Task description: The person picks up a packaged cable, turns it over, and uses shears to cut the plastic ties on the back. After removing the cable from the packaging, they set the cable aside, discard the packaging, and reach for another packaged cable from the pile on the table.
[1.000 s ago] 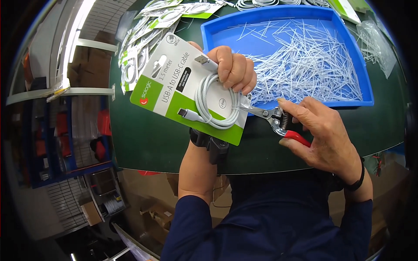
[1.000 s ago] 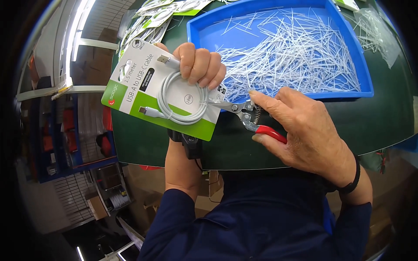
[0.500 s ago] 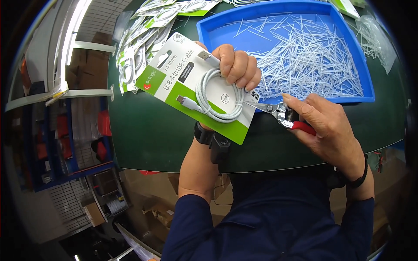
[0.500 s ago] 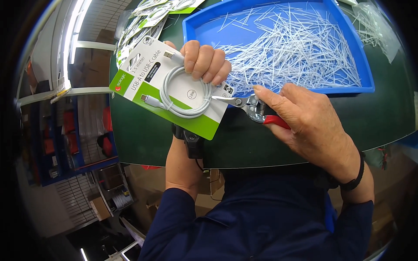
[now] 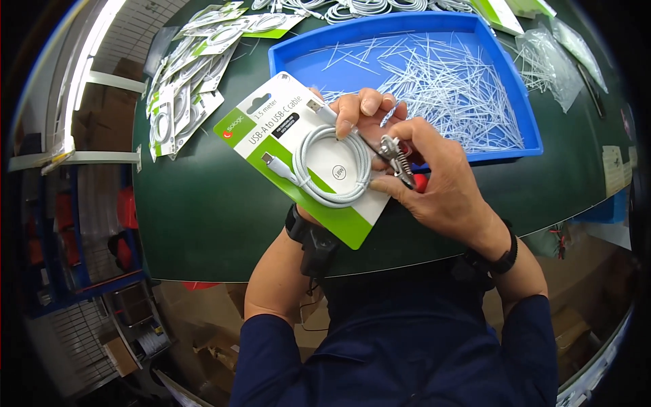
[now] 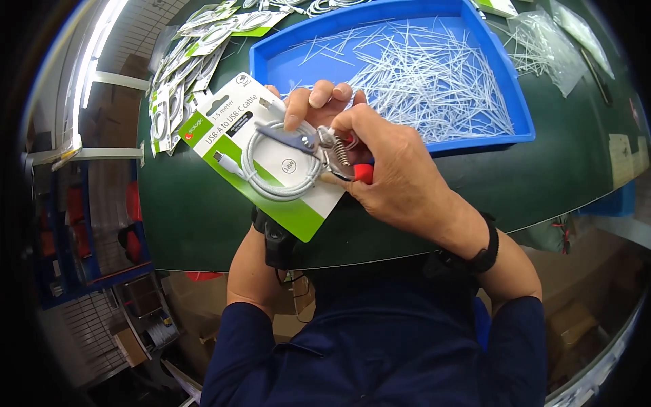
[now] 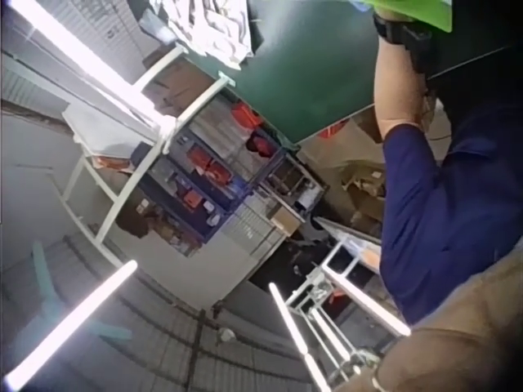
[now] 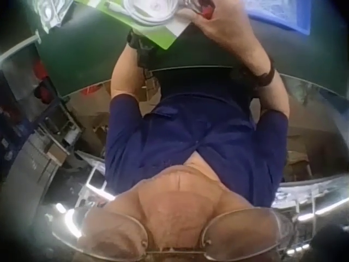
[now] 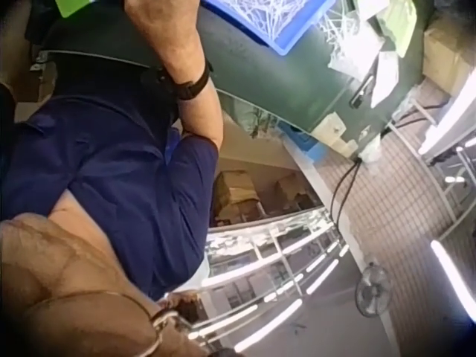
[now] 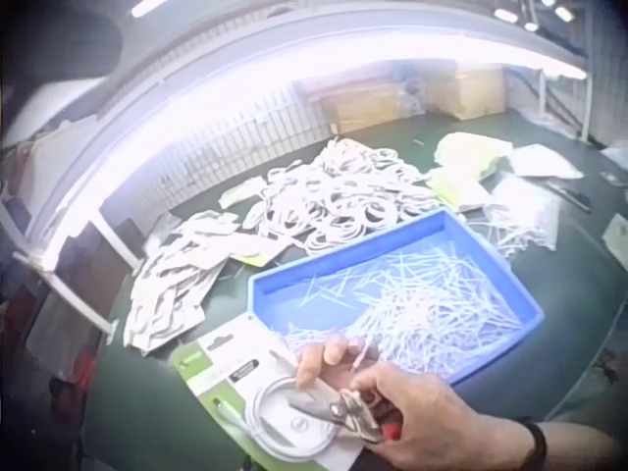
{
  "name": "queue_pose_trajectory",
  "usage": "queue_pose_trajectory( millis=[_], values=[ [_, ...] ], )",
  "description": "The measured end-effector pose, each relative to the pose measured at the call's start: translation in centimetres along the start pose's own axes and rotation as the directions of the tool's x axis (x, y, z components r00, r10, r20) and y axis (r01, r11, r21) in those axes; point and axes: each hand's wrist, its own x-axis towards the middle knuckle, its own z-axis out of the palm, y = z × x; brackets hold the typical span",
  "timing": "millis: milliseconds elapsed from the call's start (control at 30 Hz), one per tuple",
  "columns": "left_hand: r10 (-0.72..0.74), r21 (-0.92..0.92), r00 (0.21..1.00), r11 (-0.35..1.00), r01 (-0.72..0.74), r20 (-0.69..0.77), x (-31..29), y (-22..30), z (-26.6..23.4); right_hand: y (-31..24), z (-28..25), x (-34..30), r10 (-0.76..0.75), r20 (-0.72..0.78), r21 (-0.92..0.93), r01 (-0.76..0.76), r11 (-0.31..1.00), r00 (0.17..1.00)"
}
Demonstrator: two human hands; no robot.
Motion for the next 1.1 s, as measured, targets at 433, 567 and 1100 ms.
queue_pose_trajectory(
  millis=[433, 567, 1100],
  values=[
    [0.060, 0.170, 0.988, 0.982, -0.085, 0.143, -0.3, 7.4, 5.9, -2.6, -0.9, -0.8, -0.104, 0.080, -0.153, 0.116, 0.981, 0.991],
    [0.215, 0.238, 0.973, 0.944, -0.228, 0.082, -5.3, 11.5, 9.4, -3.9, -3.2, -2.1, 0.143, -0.085, -0.209, -0.158, 0.965, 0.986],
    [0.978, 0.861, 0.207, -0.133, 0.492, 0.033, -36.2, 27.5, 13.1, -3.3, -4.7, -0.6, 0.091, 0.028, -0.351, -0.076, 0.933, 0.995]
  ],
)
